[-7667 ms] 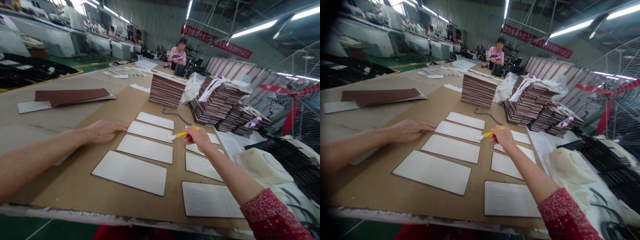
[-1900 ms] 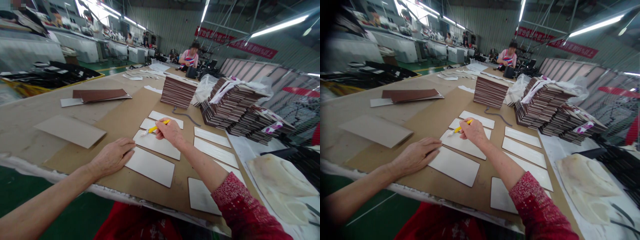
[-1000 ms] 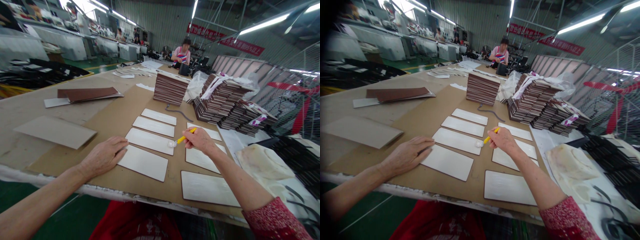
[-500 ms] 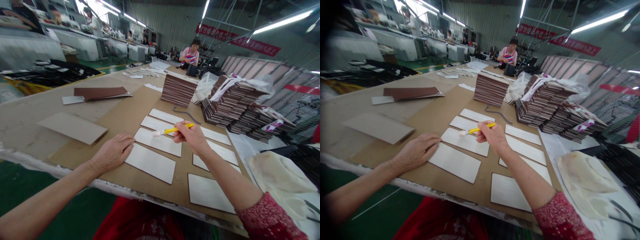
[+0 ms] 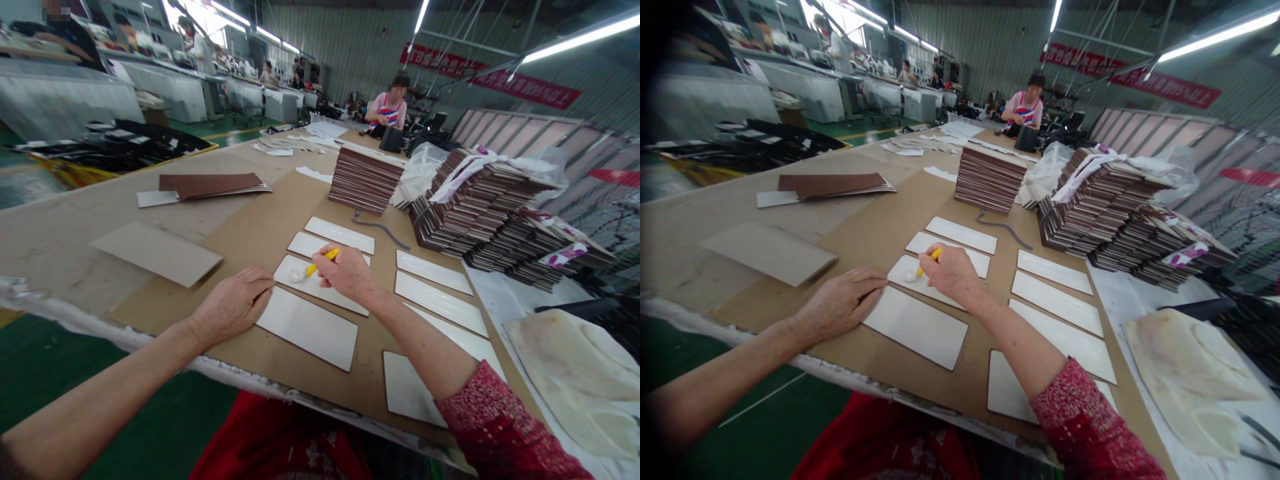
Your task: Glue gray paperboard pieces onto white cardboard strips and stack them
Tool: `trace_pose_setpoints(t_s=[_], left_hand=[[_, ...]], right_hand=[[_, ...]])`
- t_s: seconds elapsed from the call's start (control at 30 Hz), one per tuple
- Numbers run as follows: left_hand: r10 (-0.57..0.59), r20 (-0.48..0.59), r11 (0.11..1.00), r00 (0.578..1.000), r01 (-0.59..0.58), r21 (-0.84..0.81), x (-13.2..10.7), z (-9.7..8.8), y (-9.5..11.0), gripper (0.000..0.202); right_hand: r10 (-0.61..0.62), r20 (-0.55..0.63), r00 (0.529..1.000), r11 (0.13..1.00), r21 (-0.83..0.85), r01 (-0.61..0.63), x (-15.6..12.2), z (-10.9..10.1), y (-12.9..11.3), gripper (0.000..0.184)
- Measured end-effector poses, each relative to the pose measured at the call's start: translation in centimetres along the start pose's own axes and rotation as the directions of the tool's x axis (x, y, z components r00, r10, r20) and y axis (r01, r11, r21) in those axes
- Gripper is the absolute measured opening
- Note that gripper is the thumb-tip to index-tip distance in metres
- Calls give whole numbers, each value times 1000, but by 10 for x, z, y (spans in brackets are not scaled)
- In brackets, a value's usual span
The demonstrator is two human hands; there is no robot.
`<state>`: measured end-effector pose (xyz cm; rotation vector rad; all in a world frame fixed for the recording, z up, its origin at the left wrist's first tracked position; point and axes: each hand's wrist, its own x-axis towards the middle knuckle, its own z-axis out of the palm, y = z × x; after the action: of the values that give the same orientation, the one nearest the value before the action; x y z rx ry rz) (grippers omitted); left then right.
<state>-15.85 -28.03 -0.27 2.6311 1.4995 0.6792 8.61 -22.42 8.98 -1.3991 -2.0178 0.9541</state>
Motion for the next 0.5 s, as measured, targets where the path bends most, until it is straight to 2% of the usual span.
trace_pose_setpoints(t_s=[0.1,0.2,0.3,0.37,0.5], left_hand=[[2,-2,1000,1000,-2,-1,1,-1,1,34],[-4,7,1000,1000,4,6,1,-2,1,34],[-2,-1,1000,1000,2,-3,1,-1,0,34],[4,-12,1000,1000,-4,-5,0,0,-1,33],[18,-22,1000,1000,-18,3,0,0,-1,32]], right_hand=[[9,-28,1000,999,34,-8,2,-3,-7,17],[0,-35,999,996,88,4,5,7,-6,18],[-17,-8,1000,1000,24,18,6,13,0,17],[-19,5,1000,999,-33,19,3,8,5,17],[35,7,999,996,-79,-34,-10,-13,12,16]])
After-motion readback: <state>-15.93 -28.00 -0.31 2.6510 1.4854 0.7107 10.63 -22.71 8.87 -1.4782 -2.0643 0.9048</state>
